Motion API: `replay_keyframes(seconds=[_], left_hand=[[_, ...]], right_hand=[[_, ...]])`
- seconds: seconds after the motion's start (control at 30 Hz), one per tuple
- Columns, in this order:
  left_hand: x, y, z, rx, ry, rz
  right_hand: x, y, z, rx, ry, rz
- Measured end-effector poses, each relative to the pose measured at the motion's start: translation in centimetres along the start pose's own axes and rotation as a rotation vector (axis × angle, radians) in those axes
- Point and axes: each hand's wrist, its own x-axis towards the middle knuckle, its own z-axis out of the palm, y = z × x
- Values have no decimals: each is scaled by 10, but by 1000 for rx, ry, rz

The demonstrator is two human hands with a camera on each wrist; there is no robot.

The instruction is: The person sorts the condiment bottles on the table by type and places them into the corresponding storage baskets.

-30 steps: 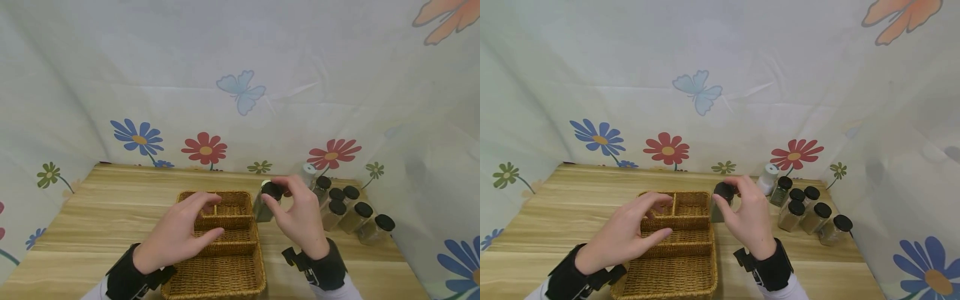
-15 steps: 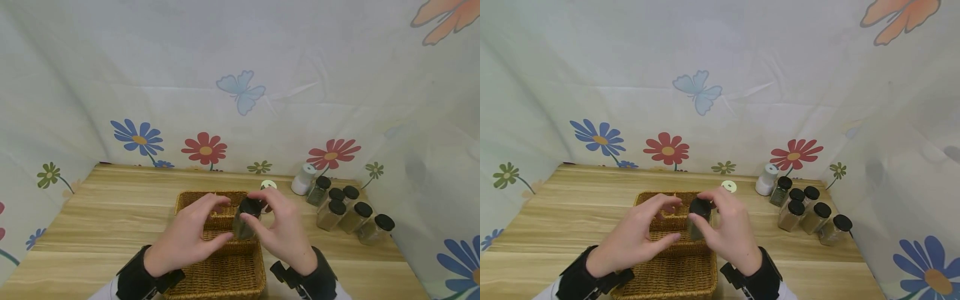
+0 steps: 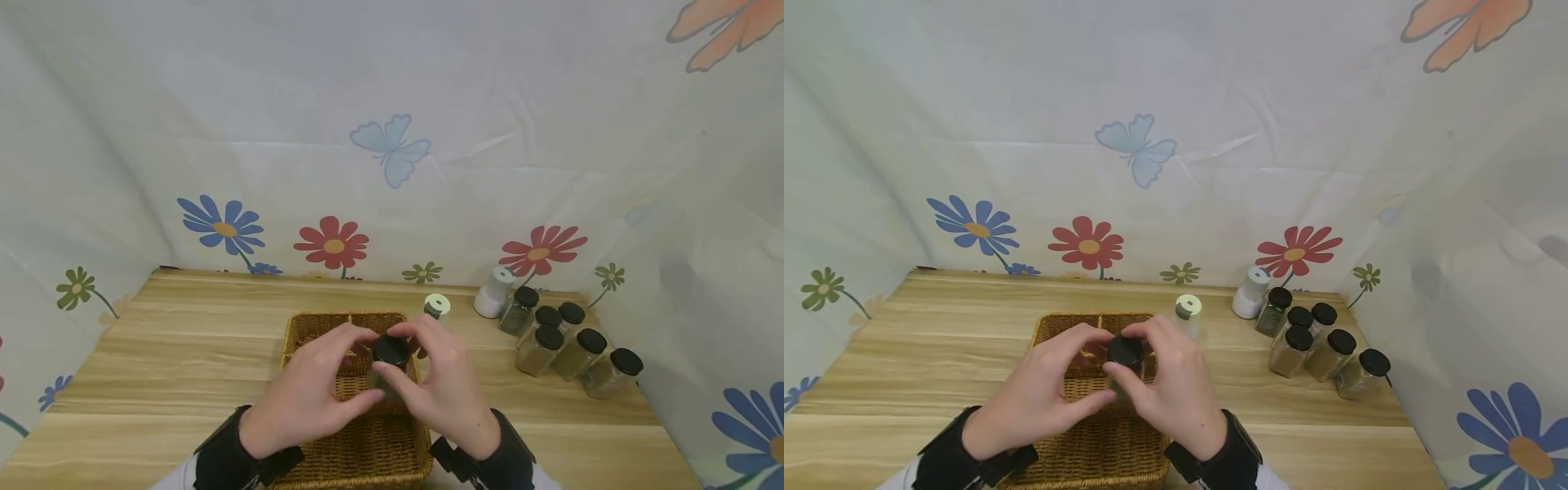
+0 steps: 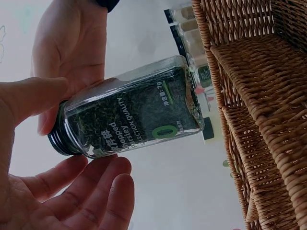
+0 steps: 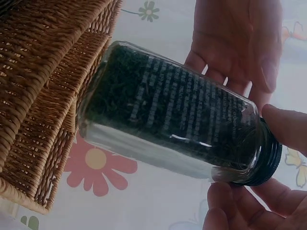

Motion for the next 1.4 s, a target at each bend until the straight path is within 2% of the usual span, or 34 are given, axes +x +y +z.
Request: replay_keyframes(seconds=[0.37,0.6,0.9,1.1,1.2,1.4], left_hand=[[1,-1,4,-23,35,-1],[2,-2,3,-57,51,6],[3,-5,4,-57,17,-7],[1,-9,-1,-101,-16,-29],[-2,-15,-5,-63,-12,-56],[-16,-34,-17,83,-8,-140]], right_hand=[[0,-3,2,26,34,27],[2,1,-2,56,-12,-15],[2,3,-5,75,-53,-14],[2,5,-6,70,-57,2],[3,6,-7,55,-48,7],[4,10,-9,33,-35,9]])
